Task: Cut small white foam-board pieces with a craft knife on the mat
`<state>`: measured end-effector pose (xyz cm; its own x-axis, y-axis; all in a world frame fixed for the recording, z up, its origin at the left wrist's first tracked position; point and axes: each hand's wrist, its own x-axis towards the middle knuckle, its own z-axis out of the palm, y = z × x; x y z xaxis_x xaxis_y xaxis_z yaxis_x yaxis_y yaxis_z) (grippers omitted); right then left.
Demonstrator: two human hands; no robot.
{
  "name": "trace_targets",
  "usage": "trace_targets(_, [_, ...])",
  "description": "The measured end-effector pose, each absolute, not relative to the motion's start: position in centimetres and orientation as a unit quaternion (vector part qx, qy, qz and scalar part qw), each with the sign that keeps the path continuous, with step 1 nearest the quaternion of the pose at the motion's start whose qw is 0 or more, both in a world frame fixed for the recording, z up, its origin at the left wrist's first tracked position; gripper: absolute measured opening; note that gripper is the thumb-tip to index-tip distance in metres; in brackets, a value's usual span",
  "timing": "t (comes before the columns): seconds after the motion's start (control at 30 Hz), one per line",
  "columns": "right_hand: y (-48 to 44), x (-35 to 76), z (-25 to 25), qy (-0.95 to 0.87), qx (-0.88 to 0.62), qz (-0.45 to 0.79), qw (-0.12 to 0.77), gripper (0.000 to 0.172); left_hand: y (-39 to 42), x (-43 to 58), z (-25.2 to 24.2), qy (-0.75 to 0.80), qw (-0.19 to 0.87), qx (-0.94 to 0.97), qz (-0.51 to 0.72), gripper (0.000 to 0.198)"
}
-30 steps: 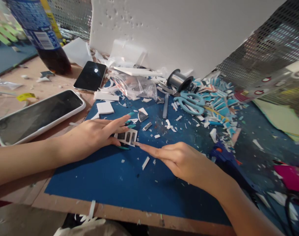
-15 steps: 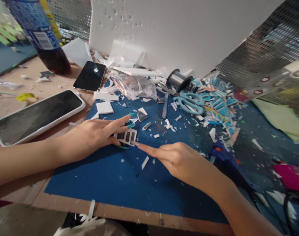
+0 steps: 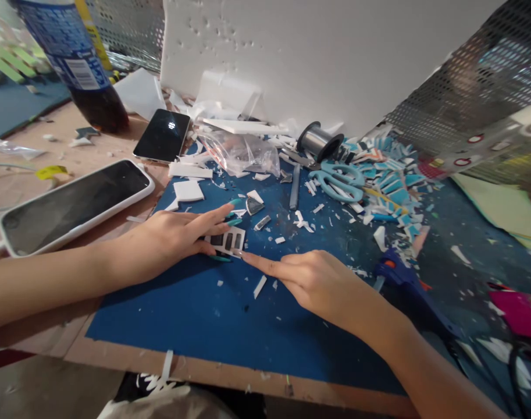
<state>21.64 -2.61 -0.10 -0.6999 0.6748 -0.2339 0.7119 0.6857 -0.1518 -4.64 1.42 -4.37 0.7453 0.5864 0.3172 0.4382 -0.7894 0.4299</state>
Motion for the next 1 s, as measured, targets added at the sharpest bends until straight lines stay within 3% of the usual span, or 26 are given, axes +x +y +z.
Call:
trace_targets(0.77, [-2.0, 23.7, 0.7, 0.916, 0.371, -0.134, 0.068, 0.068, 1.5, -4.9, -4.2, 0.272, 0.184, 0.921, 0.210, 0.059])
trace_targets(1.0, [-1.3, 24.4, 1.4, 0.898, 0.372, -0.233, -0.009, 0.051, 1.3, -4.7, -4.2, 0.264, 0.130, 0.925, 0.240, 0.062])
